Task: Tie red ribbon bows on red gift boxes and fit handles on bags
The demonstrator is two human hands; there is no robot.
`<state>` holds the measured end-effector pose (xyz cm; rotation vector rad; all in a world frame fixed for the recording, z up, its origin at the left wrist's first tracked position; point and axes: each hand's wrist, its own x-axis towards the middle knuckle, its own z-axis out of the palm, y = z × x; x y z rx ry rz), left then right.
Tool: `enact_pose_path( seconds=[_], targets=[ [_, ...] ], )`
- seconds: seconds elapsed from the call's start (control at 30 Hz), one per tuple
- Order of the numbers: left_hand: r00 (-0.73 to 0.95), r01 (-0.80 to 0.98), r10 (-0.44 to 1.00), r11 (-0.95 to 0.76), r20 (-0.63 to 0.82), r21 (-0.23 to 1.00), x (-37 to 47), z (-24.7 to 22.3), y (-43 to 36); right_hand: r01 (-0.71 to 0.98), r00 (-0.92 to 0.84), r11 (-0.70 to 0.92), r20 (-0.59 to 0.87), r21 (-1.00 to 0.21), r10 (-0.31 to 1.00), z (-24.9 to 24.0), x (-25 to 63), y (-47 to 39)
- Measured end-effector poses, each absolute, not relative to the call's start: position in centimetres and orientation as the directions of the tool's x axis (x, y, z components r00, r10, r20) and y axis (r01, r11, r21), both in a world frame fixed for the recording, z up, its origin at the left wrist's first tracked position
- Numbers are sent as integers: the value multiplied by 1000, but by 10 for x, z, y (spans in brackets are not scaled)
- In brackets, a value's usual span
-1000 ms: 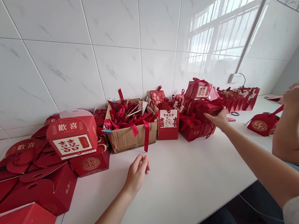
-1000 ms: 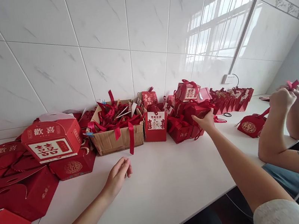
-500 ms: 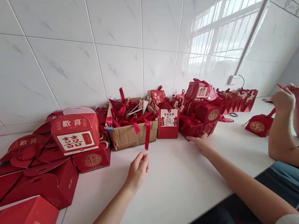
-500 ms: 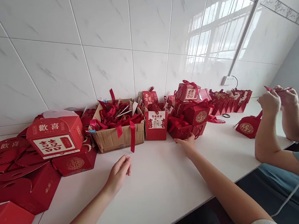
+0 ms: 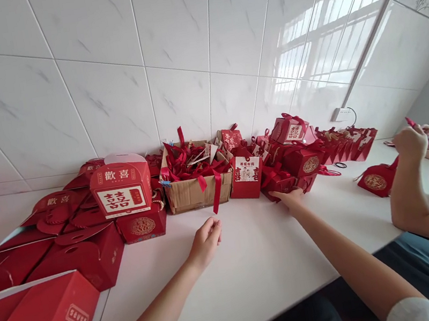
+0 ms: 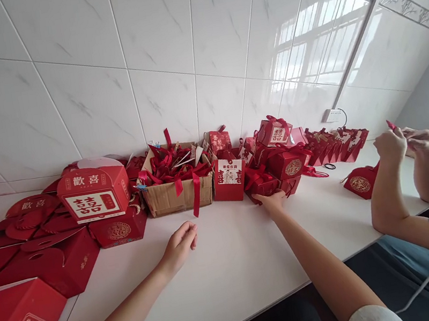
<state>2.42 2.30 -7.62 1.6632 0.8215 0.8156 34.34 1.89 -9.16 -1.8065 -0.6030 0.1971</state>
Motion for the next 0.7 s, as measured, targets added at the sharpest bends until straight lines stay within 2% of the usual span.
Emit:
enact_pose_path(
  seconds=[0.1,0.4,0.53,0.63,0.7],
  targets=[
    [541,122,834,-207,109,971,24,-76,23,248,860,-193,124,-949,495,-91,339,14],
    [595,150,799,-219,88,964,24,-79,25,264,823,-30,209,-964,528,-76,313,-50],
    [604,179,795,-215,66,960,25,-81,24,357,807,83,352,-930,475,-24,331,-67],
    [611,200,789,-222,56,954,25,-81,24,467,755,309,556,-828,348,32,367,-55],
    [615,214,787,-229,51,950,26,-81,23,462,745,397,590,-793,312,61,396,-40]
  ],
)
